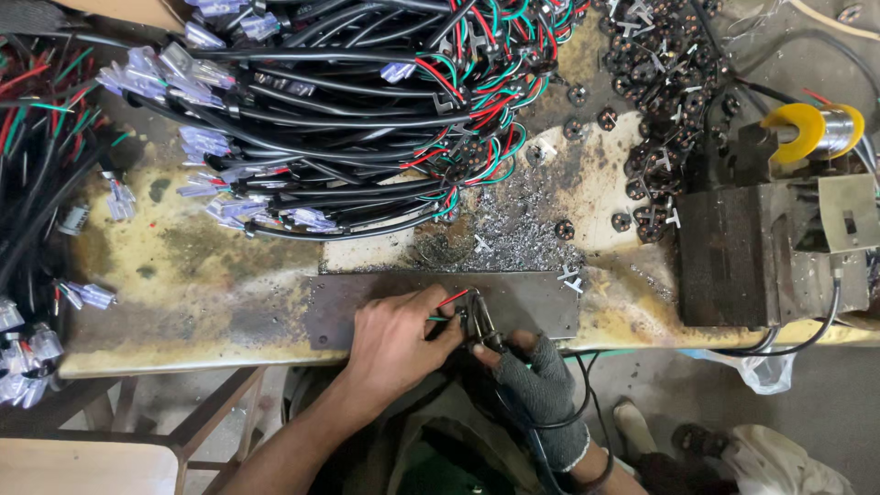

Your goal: The person solders red and green wire leads onto small switch components at a workbench using a soldering iron, working on one component at a time and placing finished assemblies with a pile of completed wired components.

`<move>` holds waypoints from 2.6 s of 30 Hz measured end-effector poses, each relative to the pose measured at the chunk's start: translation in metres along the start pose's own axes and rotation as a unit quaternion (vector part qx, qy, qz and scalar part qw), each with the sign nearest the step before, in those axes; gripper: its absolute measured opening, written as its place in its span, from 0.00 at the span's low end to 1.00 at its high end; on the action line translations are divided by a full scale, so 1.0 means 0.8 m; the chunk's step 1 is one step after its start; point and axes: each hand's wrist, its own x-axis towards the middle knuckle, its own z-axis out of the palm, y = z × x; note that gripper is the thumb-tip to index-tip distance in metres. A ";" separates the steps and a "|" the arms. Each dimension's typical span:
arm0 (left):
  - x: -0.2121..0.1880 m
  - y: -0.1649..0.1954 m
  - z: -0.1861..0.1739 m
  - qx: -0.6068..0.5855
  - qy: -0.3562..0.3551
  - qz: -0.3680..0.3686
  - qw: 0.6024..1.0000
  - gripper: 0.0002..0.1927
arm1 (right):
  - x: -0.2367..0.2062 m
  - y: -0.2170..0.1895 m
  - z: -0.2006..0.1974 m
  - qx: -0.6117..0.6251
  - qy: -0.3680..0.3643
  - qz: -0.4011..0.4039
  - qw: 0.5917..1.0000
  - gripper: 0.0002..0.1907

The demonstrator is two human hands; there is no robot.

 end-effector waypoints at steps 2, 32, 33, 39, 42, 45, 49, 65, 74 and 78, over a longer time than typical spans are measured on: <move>0.000 0.000 -0.001 0.001 0.008 0.011 1.000 0.09 | 0.000 -0.007 -0.004 0.059 -0.030 0.109 0.992 0.16; -0.002 0.005 -0.004 0.006 0.023 0.020 1.000 0.09 | 0.001 -0.026 -0.017 -0.264 -0.148 -0.276 0.912 0.07; -0.002 0.005 -0.004 0.010 0.022 0.020 1.000 0.09 | 0.001 -0.027 -0.019 -0.285 -0.154 -0.289 0.901 0.07; -0.004 0.007 -0.004 0.023 0.040 0.056 0.997 0.09 | 0.018 -0.031 -0.034 -0.031 -0.026 -0.324 0.945 0.08; -0.004 0.007 -0.007 0.037 0.038 0.061 0.997 0.09 | 0.042 -0.032 -0.020 -0.068 0.020 -0.394 0.916 0.08; -0.003 0.010 -0.009 0.020 0.010 0.038 0.999 0.12 | 0.052 -0.034 0.009 -0.090 -0.003 -0.250 0.964 0.22; -0.005 0.016 -0.015 0.019 0.047 0.073 0.996 0.10 | 0.053 -0.029 0.031 0.189 -0.025 -0.246 0.950 0.21; -0.023 0.001 -0.012 -0.099 0.082 0.117 0.985 0.04 | 0.046 -0.009 0.033 0.243 -0.008 -0.179 0.953 0.25; -0.002 0.009 -0.032 0.087 0.124 -0.025 0.988 0.08 | 0.042 -0.015 0.034 0.090 0.000 -0.198 0.976 0.24; 0.023 0.004 -0.044 0.107 0.144 -0.032 0.983 0.09 | 0.038 -0.016 0.031 0.026 0.008 -0.167 0.986 0.25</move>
